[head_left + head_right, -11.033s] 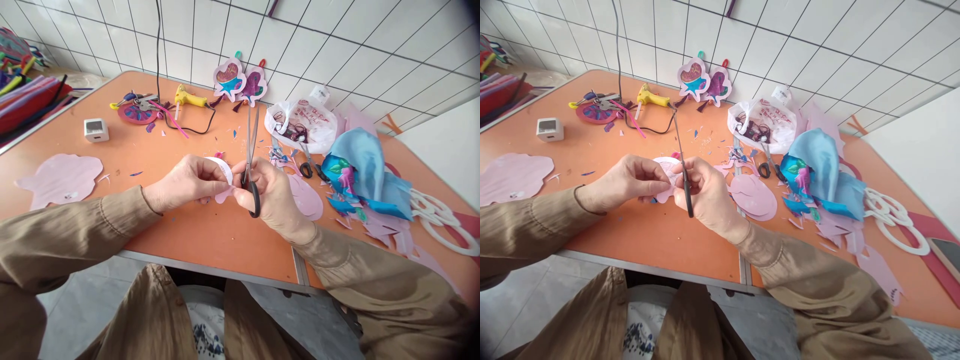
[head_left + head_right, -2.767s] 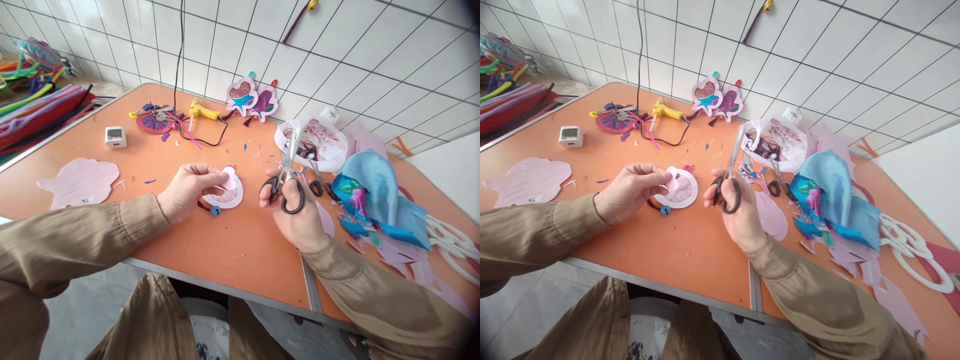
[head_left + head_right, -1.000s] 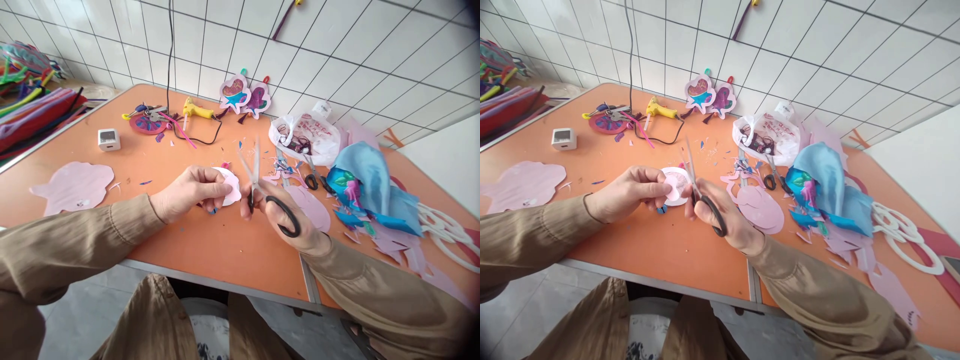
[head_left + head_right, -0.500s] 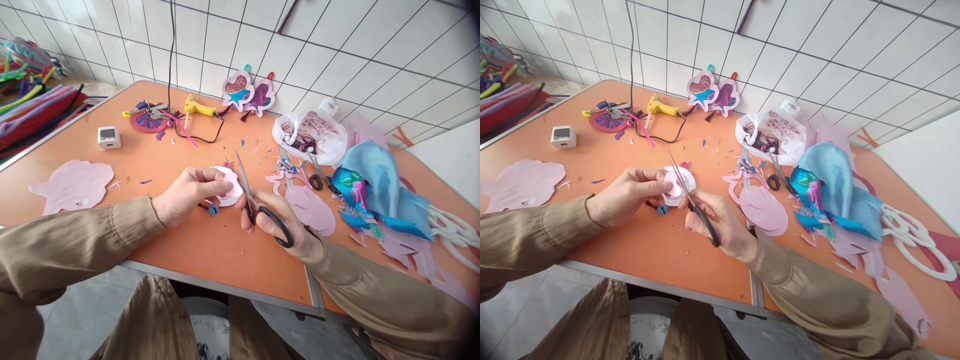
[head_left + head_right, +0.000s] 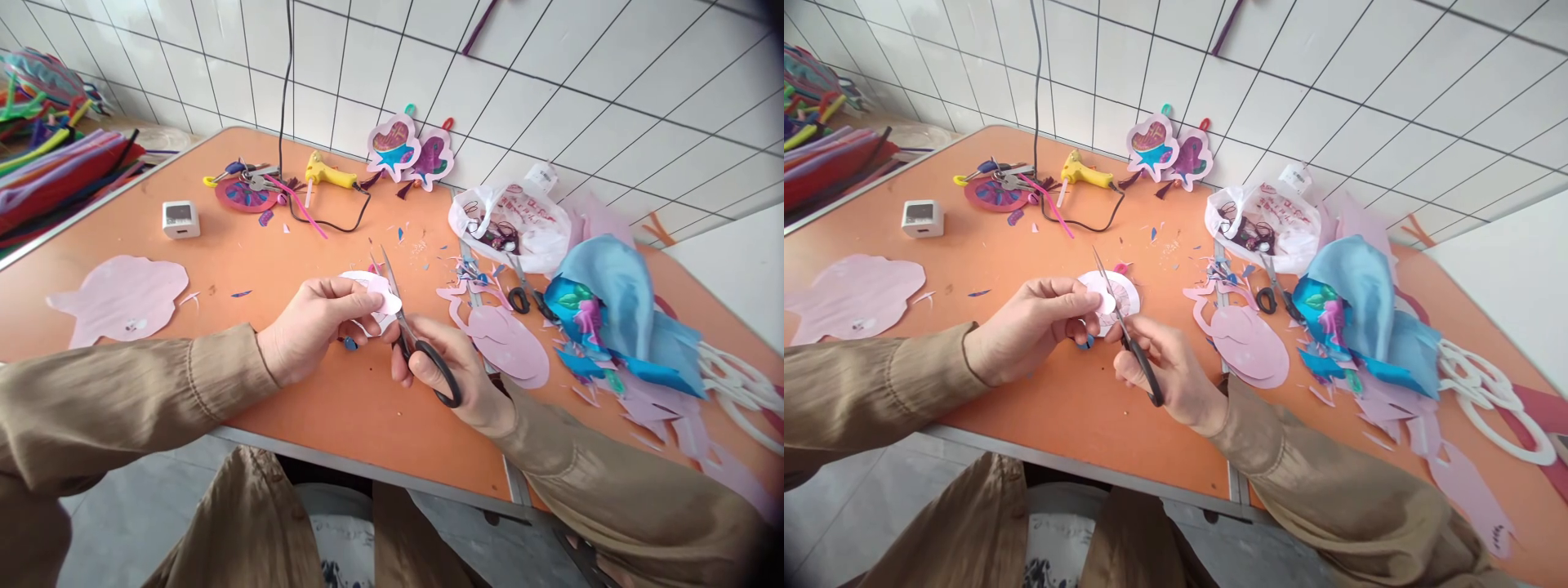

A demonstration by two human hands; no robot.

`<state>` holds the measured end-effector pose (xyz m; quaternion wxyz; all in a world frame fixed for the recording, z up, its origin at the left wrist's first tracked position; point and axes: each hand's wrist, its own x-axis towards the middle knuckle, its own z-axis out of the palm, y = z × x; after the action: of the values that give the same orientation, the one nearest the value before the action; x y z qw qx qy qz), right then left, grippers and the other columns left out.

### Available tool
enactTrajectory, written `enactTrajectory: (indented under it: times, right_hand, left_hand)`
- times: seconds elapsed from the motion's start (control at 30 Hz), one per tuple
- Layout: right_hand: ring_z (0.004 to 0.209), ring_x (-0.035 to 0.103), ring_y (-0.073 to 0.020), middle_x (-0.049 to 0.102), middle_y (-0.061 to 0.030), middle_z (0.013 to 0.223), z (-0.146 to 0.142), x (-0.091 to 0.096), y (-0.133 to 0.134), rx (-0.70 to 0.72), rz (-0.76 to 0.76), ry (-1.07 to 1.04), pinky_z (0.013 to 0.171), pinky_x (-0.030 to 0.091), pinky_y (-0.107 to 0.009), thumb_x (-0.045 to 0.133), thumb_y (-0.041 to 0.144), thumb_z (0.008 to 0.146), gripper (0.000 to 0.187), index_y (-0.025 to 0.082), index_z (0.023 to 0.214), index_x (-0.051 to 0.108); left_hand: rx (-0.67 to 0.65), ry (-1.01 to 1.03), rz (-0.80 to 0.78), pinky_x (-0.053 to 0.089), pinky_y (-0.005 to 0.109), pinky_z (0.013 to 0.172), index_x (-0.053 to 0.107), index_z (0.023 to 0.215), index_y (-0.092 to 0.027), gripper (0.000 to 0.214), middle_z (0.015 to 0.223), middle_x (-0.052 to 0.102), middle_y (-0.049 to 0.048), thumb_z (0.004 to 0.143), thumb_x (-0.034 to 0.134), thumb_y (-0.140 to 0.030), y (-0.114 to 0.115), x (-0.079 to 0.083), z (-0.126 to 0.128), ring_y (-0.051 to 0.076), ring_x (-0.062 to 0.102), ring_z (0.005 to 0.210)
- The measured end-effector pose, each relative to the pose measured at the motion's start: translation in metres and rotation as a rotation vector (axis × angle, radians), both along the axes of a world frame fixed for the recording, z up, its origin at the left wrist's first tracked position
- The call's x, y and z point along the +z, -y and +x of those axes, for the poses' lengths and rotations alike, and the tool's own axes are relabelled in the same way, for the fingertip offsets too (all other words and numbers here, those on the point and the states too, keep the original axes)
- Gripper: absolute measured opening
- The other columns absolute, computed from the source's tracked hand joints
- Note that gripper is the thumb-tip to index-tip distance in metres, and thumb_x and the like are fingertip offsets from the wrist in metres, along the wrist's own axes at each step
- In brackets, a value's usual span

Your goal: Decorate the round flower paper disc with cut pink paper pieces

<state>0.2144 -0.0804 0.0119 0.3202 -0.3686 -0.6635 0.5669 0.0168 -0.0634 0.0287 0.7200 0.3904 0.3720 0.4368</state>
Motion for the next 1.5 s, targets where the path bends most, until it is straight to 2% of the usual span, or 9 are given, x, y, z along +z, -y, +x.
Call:
enactTrajectory:
  times: [0.83, 1.5]
  right_hand:
    - [0.054, 0.054, -0.0096, 0.058, 0.0014, 0.064, -0.0035, -0.0028, 0.0022, -0.03, 0.033, 0.032, 0.052, 0.045, -0.022, 0.068, 0.07, 0.083, 0.054, 0.017, 0.092, 0.058]
    - [0.051, 0.05, -0.0108, 0.054, 0.0035, 0.057, -0.0089, 0.0024, 0.0041, -0.08, -0.077, 0.091, 0.05, 0.046, -0.025, 0.069, 0.081, 0.071, 0.066, 0.019, 0.089, 0.057]
  left_hand:
    - [0.051, -0.06, 0.004, 0.044, 0.02, 0.052, 0.069, 0.057, -0.013, 0.024, 0.058, 0.067, 0.0043, 0.078, 0.072, -0.023, 0.0033, -0.0013, 0.0015, 0.009, 0.055, 0.051]
    - [0.063, -0.047, -0.01, 0.044, 0.02, 0.051, 0.069, 0.055, -0.014, 0.025, 0.055, 0.065, 0.0035, 0.078, 0.073, -0.023, 0.0031, -0.0021, 0.0007, 0.008, 0.055, 0.047]
